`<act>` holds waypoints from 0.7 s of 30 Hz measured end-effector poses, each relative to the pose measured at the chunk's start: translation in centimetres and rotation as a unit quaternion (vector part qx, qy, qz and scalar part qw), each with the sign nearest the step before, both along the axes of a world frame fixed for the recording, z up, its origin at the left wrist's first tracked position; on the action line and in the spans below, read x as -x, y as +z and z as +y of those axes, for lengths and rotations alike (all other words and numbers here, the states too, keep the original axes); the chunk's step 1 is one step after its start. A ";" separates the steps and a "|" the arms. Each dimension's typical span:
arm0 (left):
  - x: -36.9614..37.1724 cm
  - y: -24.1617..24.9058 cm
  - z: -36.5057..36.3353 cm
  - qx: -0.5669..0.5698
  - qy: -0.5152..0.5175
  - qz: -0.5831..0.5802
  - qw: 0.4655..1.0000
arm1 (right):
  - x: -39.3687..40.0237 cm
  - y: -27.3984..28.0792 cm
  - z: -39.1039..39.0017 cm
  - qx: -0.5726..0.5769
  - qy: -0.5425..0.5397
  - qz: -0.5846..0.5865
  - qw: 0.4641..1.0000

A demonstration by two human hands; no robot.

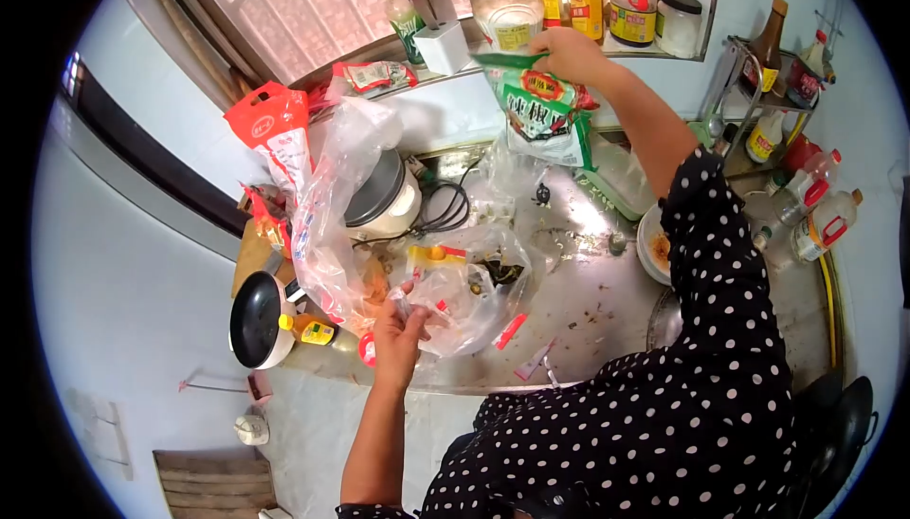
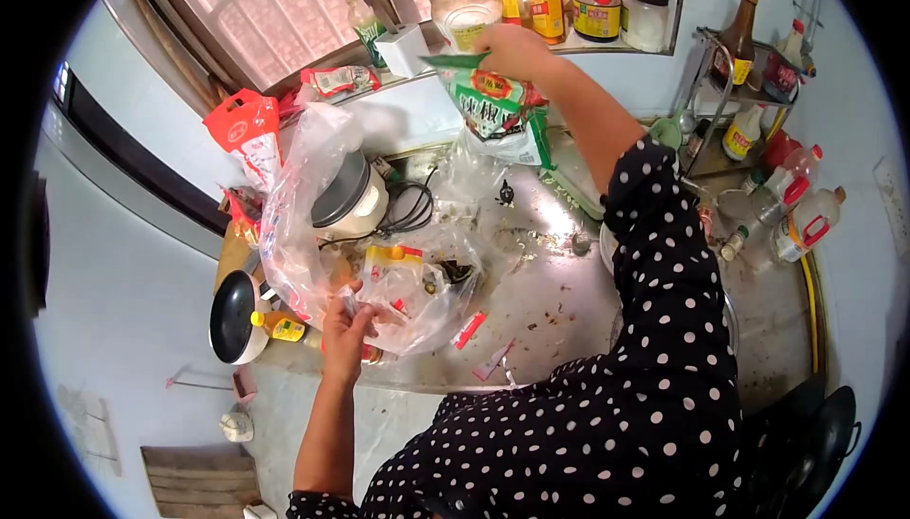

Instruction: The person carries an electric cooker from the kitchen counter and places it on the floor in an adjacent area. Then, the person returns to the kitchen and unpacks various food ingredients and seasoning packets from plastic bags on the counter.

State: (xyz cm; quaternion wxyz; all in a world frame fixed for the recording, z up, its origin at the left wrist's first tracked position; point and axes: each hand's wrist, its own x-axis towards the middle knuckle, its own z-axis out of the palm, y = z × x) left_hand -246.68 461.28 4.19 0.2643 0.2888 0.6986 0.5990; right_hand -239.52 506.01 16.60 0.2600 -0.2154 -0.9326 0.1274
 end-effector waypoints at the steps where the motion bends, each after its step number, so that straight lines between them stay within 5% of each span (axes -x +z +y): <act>1: -0.2 -0.1 0.0 -0.005 0.004 -0.005 1.000 | -0.8 0.6 0.7 -0.016 0.024 0.005 1.000; 6: 1.4 -0.2 -0.7 0.095 0.021 0.005 0.995 | -2.4 1.5 1.5 0.069 0.045 0.078 0.994; 7: 2.0 0.4 -0.7 0.140 0.058 0.282 0.947 | -2.8 2.0 0.3 0.031 0.065 0.076 0.994; 8: 2.2 1.2 -0.2 0.172 0.089 0.536 0.822 | -3.2 2.8 -0.8 -0.008 0.085 0.074 0.994; 12: 3.0 4.8 4.8 0.091 0.033 0.613 0.784 | -3.9 5.4 -2.1 -0.043 0.144 0.096 0.984; 14: 1.9 5.7 8.8 0.058 -0.028 0.587 0.807 | -4.9 7.2 -3.2 0.059 0.180 0.077 0.979; 21: 4.9 -2.3 18.9 0.028 -0.082 0.424 0.901 | -7.0 10.0 -3.5 0.128 0.251 0.134 0.950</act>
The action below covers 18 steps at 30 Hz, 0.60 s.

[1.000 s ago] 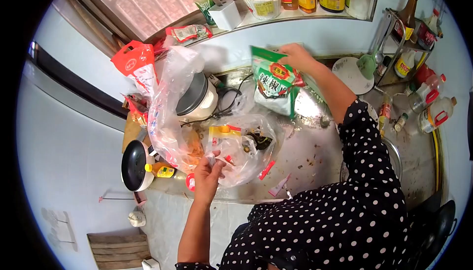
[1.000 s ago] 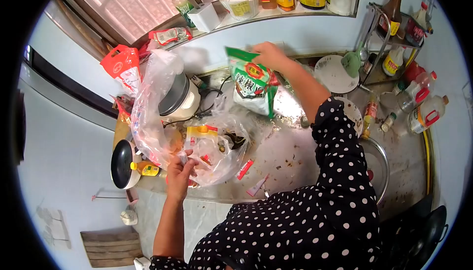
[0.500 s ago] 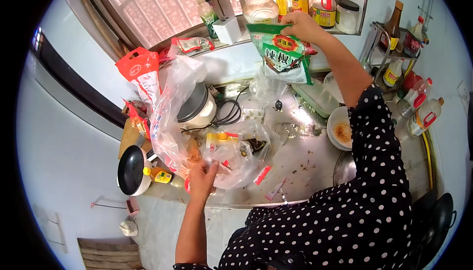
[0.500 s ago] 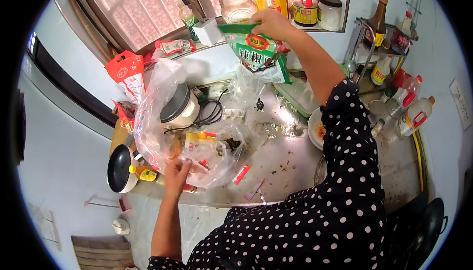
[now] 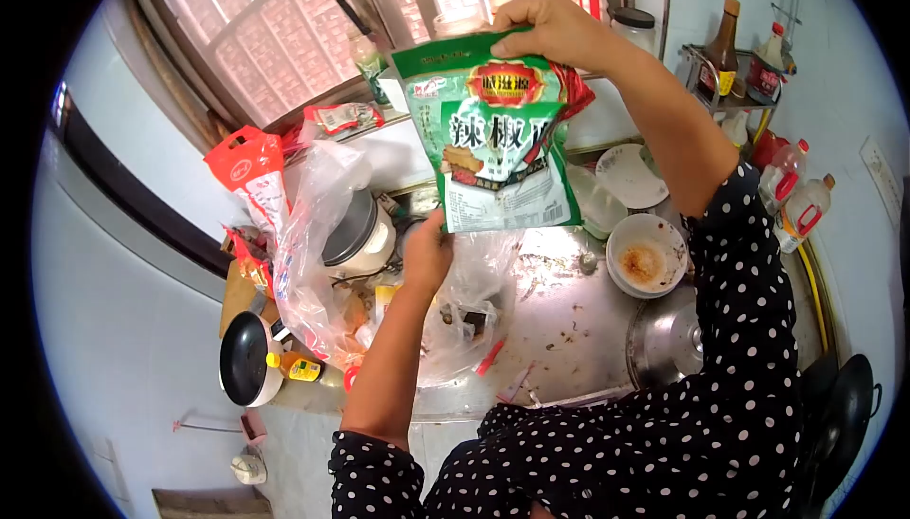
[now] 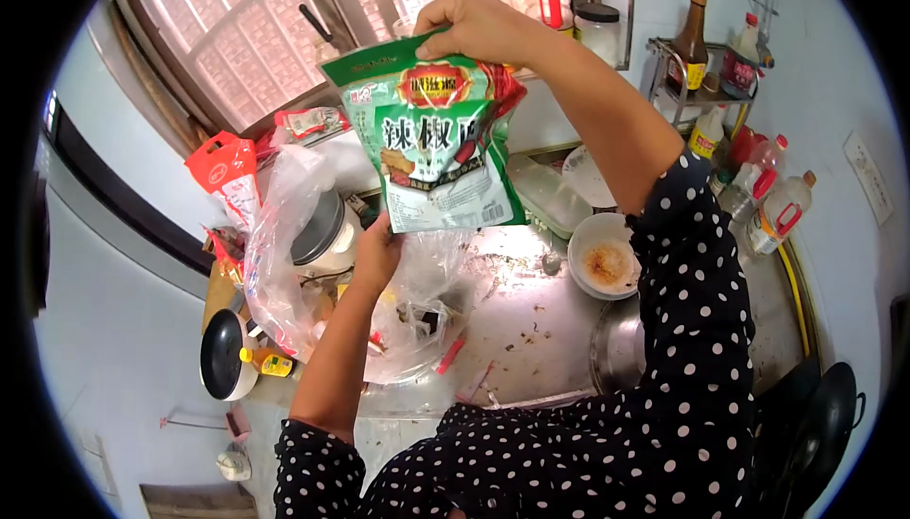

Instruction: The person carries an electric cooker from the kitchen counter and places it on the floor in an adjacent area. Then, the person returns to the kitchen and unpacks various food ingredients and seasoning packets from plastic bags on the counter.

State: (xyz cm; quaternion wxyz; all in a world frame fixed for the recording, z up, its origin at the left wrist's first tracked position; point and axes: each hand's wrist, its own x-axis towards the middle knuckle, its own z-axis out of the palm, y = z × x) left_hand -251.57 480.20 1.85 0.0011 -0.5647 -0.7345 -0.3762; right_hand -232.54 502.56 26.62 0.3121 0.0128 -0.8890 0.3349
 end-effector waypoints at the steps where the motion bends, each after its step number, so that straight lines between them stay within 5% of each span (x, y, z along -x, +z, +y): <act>1: 0.9 -1.0 -0.1 0.037 0.014 -0.005 0.999 | -0.3 0.3 0.3 -0.014 -0.023 -0.007 1.000; 5: 2.7 -1.3 -2.8 0.069 0.068 0.057 0.994 | -2.3 0.7 2.2 0.010 -0.065 0.032 0.997; 7: 5.6 -2.9 -4.1 -0.004 0.043 -0.156 0.987 | -2.7 -0.1 3.8 0.024 -0.064 0.026 0.997; 11: 5.1 0.9 -8.2 -0.047 0.018 -0.261 0.964 | -1.2 -3.6 6.8 0.040 -0.089 -0.012 0.995; 15: 3.1 3.8 -12.1 -0.057 0.088 -0.228 0.968 | -0.8 -6.9 9.5 -0.059 -0.145 -0.033 0.987; 18: 2.9 2.7 -14.6 -0.029 0.120 0.046 0.991 | -0.4 -10.0 12.8 -0.024 -0.194 -0.059 0.979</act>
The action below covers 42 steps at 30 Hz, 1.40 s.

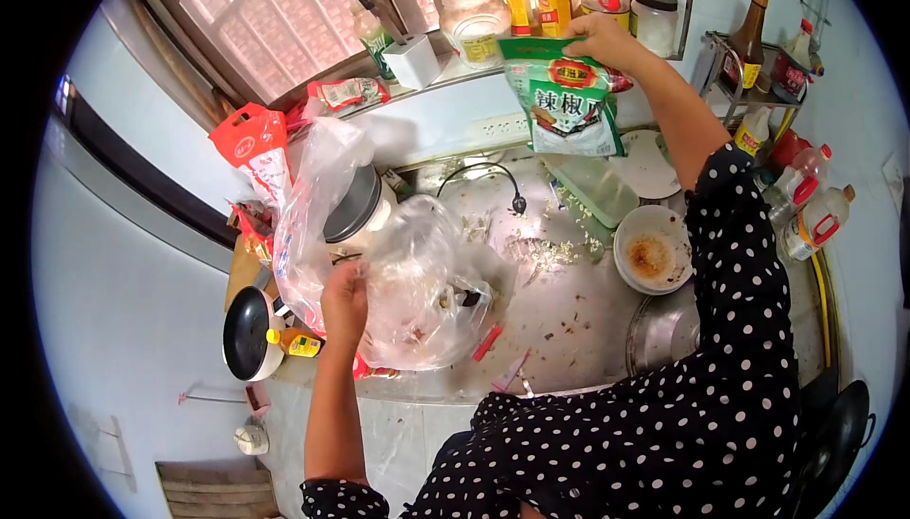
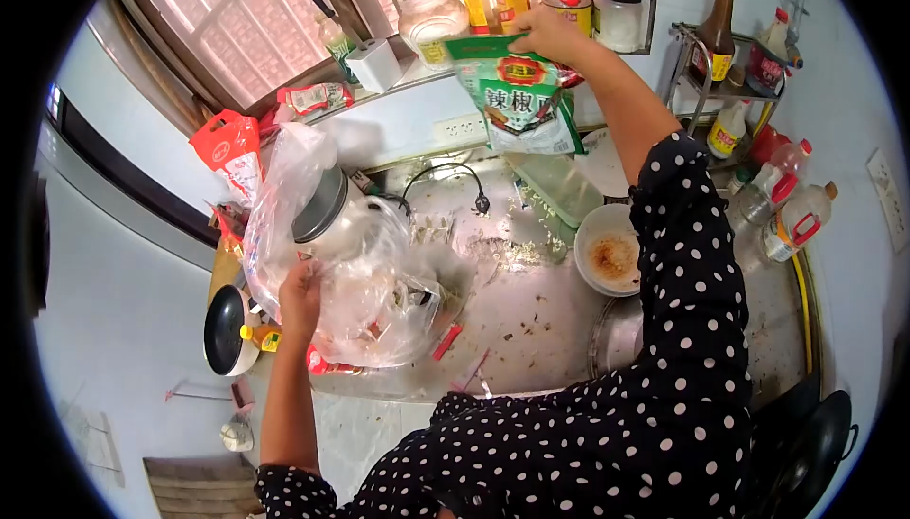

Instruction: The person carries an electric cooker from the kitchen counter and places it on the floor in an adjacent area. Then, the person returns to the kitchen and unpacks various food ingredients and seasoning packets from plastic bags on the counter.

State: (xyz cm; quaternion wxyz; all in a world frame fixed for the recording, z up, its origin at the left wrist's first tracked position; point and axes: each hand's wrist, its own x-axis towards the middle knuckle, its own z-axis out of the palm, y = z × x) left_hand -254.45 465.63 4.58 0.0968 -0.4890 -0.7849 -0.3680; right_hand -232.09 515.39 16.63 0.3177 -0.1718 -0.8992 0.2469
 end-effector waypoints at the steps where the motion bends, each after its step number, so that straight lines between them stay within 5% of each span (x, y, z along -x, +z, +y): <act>1: -0.3 -0.4 -0.6 0.002 0.003 0.000 1.000 | 0.0 -1.4 0.8 0.002 0.003 0.000 1.000; 7: -2.9 -1.3 -1.1 0.258 -0.044 0.189 0.947 | -0.1 -7.8 3.4 -0.023 -0.083 -0.058 0.995; 12: -3.1 -2.2 -1.3 0.368 -0.055 0.159 0.915 | -0.3 -6.5 2.8 -0.018 -0.125 -0.103 0.987; 18: -4.0 -3.5 0.4 0.569 -0.054 0.113 0.812 | -0.7 -4.7 0.3 -0.044 -0.147 -0.196 0.968; 24: -1.4 -4.1 1.3 0.378 0.092 0.135 0.911 | -0.5 -4.3 -0.6 -0.018 -0.188 -0.160 0.969; 30: -4.0 -0.8 1.3 0.196 -0.037 0.153 0.968 | -0.7 -5.3 -0.2 -0.046 -0.228 -0.158 0.960; 35: -4.9 -4.6 0.4 0.247 -0.107 0.057 0.961 | -0.5 -5.2 -0.1 -0.022 -0.202 -0.121 0.972; 38: -5.0 -6.4 0.1 0.455 -0.068 0.004 0.888 | -0.8 -6.4 0.7 -0.029 -0.228 -0.147 0.962; 42: -4.9 -6.3 -0.4 0.431 -0.075 0.013 0.899 | -1.8 -7.0 1.3 -0.035 -0.230 -0.113 0.966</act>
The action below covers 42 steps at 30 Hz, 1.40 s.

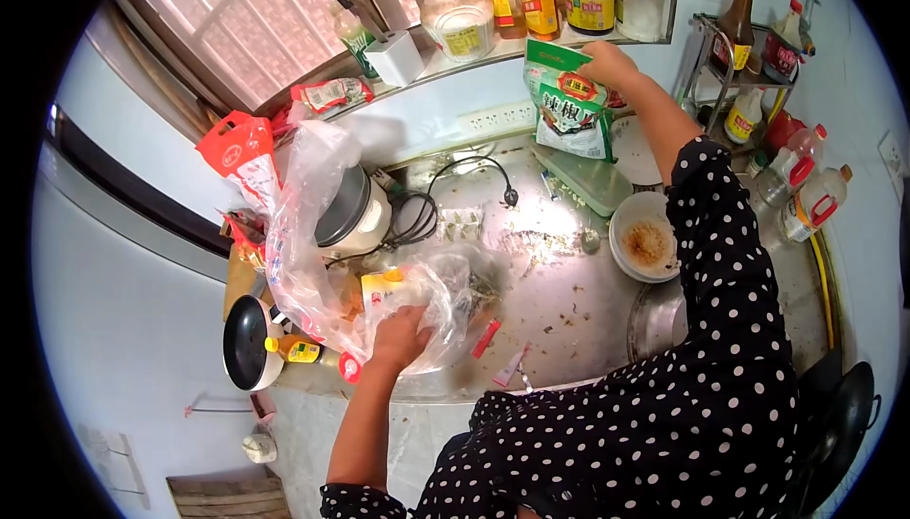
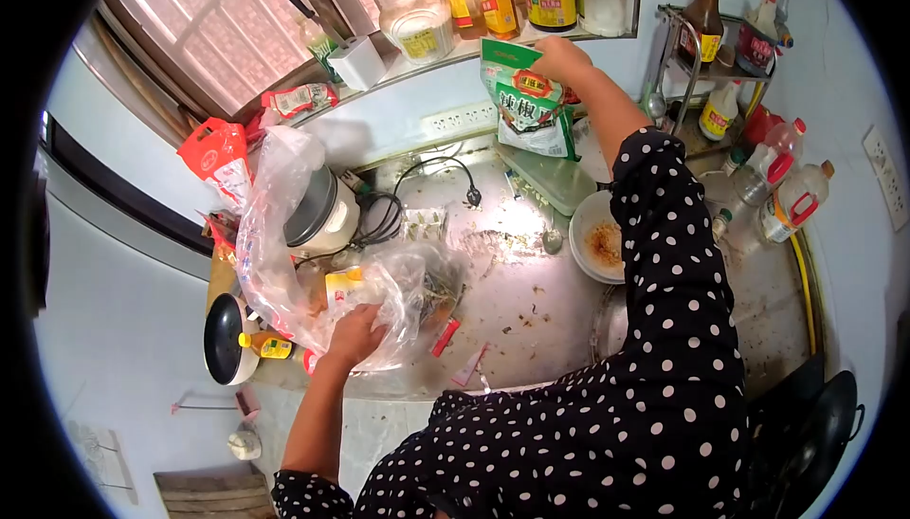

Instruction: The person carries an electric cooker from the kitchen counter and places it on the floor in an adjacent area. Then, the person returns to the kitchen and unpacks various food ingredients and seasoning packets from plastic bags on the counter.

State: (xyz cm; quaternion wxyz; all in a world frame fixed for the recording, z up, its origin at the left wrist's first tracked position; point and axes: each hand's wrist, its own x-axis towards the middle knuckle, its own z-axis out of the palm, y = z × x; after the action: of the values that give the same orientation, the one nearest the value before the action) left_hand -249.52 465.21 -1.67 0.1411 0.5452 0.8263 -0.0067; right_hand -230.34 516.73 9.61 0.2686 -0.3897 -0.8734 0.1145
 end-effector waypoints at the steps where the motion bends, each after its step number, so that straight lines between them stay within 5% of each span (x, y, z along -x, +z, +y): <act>1: 0.0 0.3 -0.1 -0.021 -0.002 -0.001 1.000 | -0.3 0.2 0.1 0.019 0.003 -0.024 1.000; 5: 0.0 2.0 0.1 -0.164 -0.019 0.028 0.986 | 0.6 0.8 -0.2 -0.009 0.016 -0.043 0.999; 9: -2.6 7.0 2.6 -0.326 0.001 0.002 0.945 | 1.7 4.0 -2.9 0.109 0.038 0.001 0.993; 11: -3.7 7.1 4.0 -0.339 -0.013 -0.022 0.940 | 2.1 4.2 -3.7 0.181 0.057 0.070 0.979; 13: -5.0 7.0 5.9 -0.335 -0.080 -0.085 0.935 | 2.1 5.4 -5.8 0.359 0.063 0.204 0.909; 18: -8.9 5.9 11.4 -0.345 -0.098 -0.109 0.927 | 2.0 7.2 -11.6 0.438 0.105 0.293 0.844; 20: -9.9 5.5 13.4 -0.351 0.005 -0.166 0.922 | 2.4 7.7 -14.7 0.462 0.099 0.335 0.815; 25: -9.6 6.8 13.9 -0.413 0.083 -0.127 0.898 | 2.7 8.7 -22.5 0.507 0.110 0.392 0.760; 37: -7.7 4.8 10.4 -0.468 0.079 -0.231 0.849 | 2.7 9.6 -28.3 0.455 0.148 0.314 0.820; 40: -7.3 3.5 10.1 -0.457 0.056 -0.315 0.830 | 2.1 8.7 -28.2 0.455 0.131 0.310 0.825; 42: -7.5 2.9 9.9 -0.461 0.045 -0.439 0.770 | 1.6 7.9 -28.1 0.456 0.117 0.312 0.825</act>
State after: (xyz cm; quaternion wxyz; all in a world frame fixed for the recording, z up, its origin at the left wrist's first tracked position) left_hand -242.01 475.14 1.23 0.2202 0.4508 0.6017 0.6215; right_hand -231.93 488.63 17.52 0.3031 -0.3065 -0.6301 0.6459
